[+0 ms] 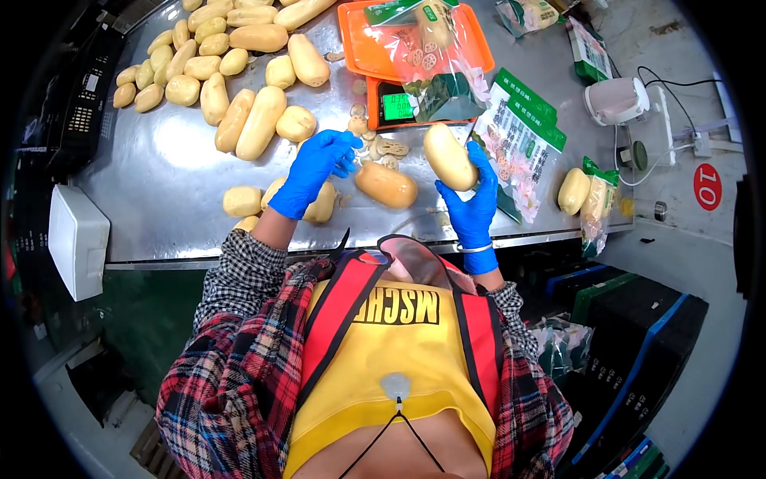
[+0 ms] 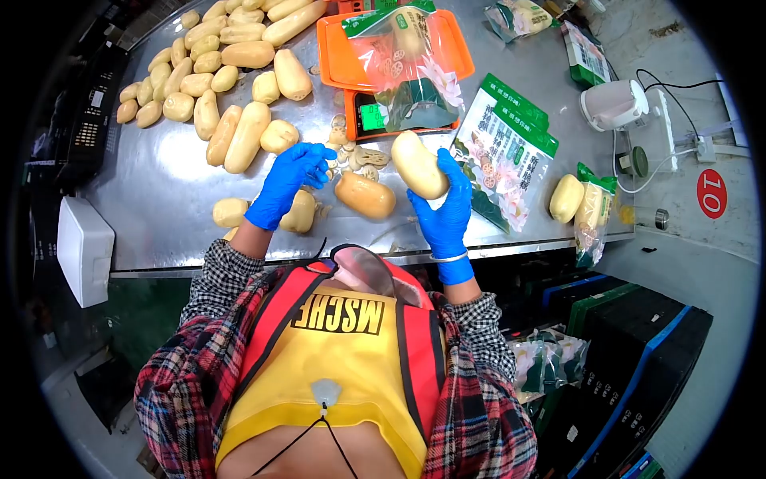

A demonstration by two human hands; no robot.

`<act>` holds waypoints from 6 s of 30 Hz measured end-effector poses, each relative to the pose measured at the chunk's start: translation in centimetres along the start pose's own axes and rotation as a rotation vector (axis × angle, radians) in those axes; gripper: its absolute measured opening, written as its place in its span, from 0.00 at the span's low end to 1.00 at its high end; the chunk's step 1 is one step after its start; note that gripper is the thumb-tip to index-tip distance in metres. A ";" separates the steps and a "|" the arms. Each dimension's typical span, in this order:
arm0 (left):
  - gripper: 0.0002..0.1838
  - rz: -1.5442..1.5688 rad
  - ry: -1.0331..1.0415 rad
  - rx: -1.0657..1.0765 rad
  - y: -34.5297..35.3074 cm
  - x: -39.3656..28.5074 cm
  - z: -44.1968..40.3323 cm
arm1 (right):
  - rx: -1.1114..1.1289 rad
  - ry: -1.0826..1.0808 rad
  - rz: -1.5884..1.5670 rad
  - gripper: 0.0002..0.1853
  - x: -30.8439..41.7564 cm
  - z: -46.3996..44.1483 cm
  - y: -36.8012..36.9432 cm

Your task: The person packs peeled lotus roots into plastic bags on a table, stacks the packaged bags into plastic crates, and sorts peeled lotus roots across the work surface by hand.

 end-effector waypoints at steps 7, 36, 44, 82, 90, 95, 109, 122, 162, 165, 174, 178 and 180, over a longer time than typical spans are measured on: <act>0.14 0.025 0.061 -0.047 -2.3 0.1 0.5 | 0.094 0.115 -0.037 0.38 -1.5 1.7 0.2; 0.11 0.236 0.225 -0.817 -17.3 2.9 7.1 | 0.187 0.510 -0.364 0.34 -7.2 6.3 3.7; 0.08 0.320 0.264 -0.878 -18.3 3.8 8.1 | 0.224 0.578 -0.371 0.33 -5.9 4.8 3.4; 0.18 0.120 -0.058 0.232 9.0 -3.9 -8.6 | 0.419 -0.184 0.528 0.07 -5.3 -13.9 7.5; 0.19 0.128 -0.028 0.361 8.8 -2.9 -9.0 | 0.389 0.147 -0.019 0.30 -4.8 -16.8 9.6; 0.19 0.102 0.007 0.356 8.8 -3.7 -8.4 | 0.319 0.110 -0.426 0.29 -6.3 -18.2 12.2; 0.15 -0.027 0.138 0.244 8.5 -5.7 -10.5 | 0.102 0.173 -0.943 0.17 -3.2 -11.7 3.7; 0.26 -0.041 0.138 0.279 7.1 -5.9 -4.9 | -0.235 -0.427 0.560 0.10 -4.4 -19.0 -8.8; 0.20 -0.848 -0.176 -1.213 -34.2 15.6 3.8 | 0.922 -0.005 0.645 0.52 -3.9 1.4 17.5; 0.34 -1.185 0.508 -1.227 -27.3 10.2 2.8 | 0.690 -0.030 0.398 0.53 -5.2 2.1 15.9; 0.07 -0.344 0.118 -0.254 -11.1 5.9 -2.7 | 0.164 0.385 -0.220 0.45 -9.9 7.1 6.0; 0.13 -0.716 0.635 -0.020 -3.7 7.4 -6.8 | 0.093 0.732 -0.441 0.42 -10.3 8.6 5.0; 0.18 -0.803 0.668 0.152 1.5 5.8 -5.8 | 0.025 1.042 -0.542 0.35 -6.5 6.6 2.6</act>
Point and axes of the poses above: each hand's wrist, its own z-axis away from the middle knuckle, its own y-axis out of the palm, x = y × z, the point moved 1 cm from there along -z, towards the middle knuckle, and after that the axes turned 7 degrees about -y, right-handed, at the moved point
